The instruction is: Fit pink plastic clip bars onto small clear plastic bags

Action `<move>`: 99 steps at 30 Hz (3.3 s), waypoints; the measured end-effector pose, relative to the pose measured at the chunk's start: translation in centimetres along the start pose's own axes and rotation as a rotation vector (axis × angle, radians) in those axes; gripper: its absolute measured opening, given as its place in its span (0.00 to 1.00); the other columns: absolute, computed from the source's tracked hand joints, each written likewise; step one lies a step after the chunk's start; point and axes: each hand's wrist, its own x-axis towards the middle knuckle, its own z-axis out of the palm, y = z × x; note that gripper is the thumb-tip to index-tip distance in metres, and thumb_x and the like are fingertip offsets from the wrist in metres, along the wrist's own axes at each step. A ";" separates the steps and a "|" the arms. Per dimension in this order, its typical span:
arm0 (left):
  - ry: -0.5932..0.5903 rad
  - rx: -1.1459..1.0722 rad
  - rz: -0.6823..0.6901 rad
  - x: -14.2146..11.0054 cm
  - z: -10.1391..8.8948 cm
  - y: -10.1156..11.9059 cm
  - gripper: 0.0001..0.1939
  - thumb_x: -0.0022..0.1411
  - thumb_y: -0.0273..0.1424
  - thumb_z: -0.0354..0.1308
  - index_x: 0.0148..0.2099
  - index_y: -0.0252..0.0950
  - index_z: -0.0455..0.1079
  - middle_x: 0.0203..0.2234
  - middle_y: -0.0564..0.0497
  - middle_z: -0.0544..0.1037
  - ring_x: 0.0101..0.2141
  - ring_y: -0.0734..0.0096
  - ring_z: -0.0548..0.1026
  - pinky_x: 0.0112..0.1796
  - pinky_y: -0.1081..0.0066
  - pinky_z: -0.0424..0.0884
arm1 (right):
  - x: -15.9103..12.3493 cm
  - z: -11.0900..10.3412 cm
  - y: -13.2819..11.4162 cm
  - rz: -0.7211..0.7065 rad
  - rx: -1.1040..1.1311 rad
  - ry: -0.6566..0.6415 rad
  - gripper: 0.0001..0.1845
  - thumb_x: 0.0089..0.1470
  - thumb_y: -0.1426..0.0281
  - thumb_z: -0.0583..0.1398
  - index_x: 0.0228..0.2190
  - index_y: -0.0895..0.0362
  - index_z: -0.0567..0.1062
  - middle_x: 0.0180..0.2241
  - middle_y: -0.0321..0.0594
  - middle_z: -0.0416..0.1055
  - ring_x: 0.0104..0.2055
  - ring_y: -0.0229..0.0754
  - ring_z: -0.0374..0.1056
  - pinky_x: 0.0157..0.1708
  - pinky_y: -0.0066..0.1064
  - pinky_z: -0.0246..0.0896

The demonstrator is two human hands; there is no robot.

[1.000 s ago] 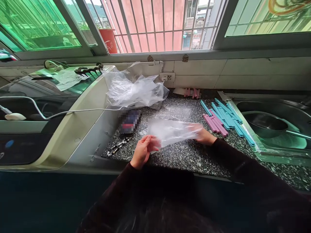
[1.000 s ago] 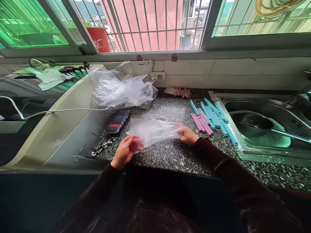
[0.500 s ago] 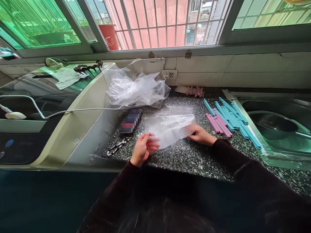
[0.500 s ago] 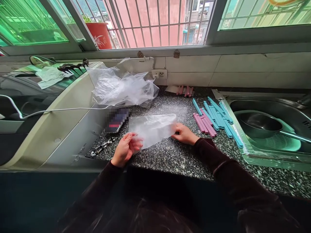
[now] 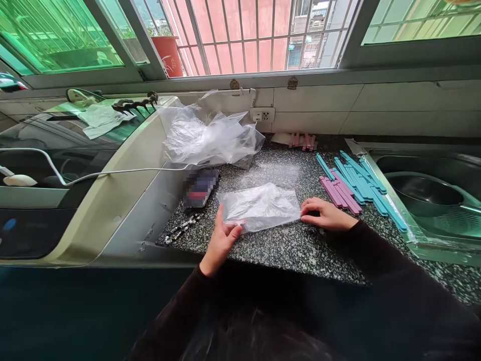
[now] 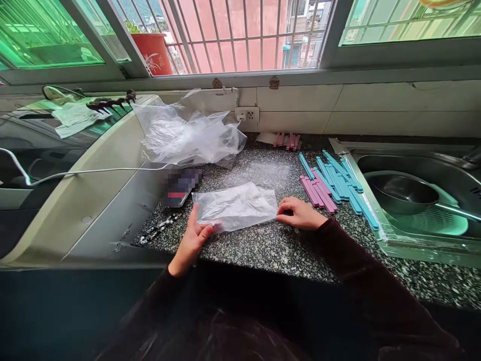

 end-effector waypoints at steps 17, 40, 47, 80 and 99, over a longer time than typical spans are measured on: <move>0.012 0.197 0.070 2.9 0.8 -0.1 0.39 0.55 0.30 0.57 0.65 0.33 0.45 0.20 0.56 0.74 0.18 0.80 0.67 0.25 0.78 0.65 | 6.6 -0.3 -0.7 0.286 -0.153 0.222 0.09 0.49 0.69 0.55 0.30 0.57 0.75 0.30 0.41 0.75 0.31 0.40 0.68 0.31 0.29 0.59; 0.132 0.098 0.022 3.3 0.6 -0.2 0.39 0.55 0.30 0.55 0.65 0.39 0.40 0.39 0.46 0.71 0.24 0.77 0.73 0.24 0.73 0.74 | 8.7 0.9 -0.6 0.524 -0.354 0.242 0.09 0.49 0.70 0.54 0.28 0.56 0.75 0.31 0.44 0.75 0.34 0.45 0.69 0.29 0.31 0.55; 0.219 0.436 0.390 1.2 0.7 -1.9 0.23 0.59 0.29 0.52 0.58 0.40 0.58 0.58 0.39 0.55 0.40 0.71 0.72 0.38 0.69 0.74 | 9.5 1.5 -0.4 0.508 -0.343 0.275 0.10 0.51 0.68 0.54 0.31 0.55 0.75 0.34 0.42 0.75 0.37 0.43 0.69 0.32 0.30 0.55; -0.147 1.353 1.120 -5.2 -0.7 -2.0 0.13 0.60 0.26 0.51 0.48 0.32 0.68 0.33 0.47 0.76 0.36 0.68 0.71 0.42 0.67 0.67 | 0.6 5.8 -4.8 -0.656 -0.728 0.241 0.11 0.56 0.76 0.52 0.25 0.57 0.70 0.24 0.39 0.66 0.29 0.38 0.55 0.29 0.32 0.45; -0.038 1.225 1.227 -6.0 -0.2 -2.1 0.07 0.57 0.22 0.53 0.36 0.37 0.69 0.28 0.50 0.75 0.35 0.70 0.71 0.42 0.66 0.68 | -2.2 7.3 -7.7 -0.591 -0.575 0.250 0.22 0.57 0.54 0.51 0.34 0.60 0.72 0.29 0.42 0.68 0.31 0.41 0.56 0.30 0.34 0.47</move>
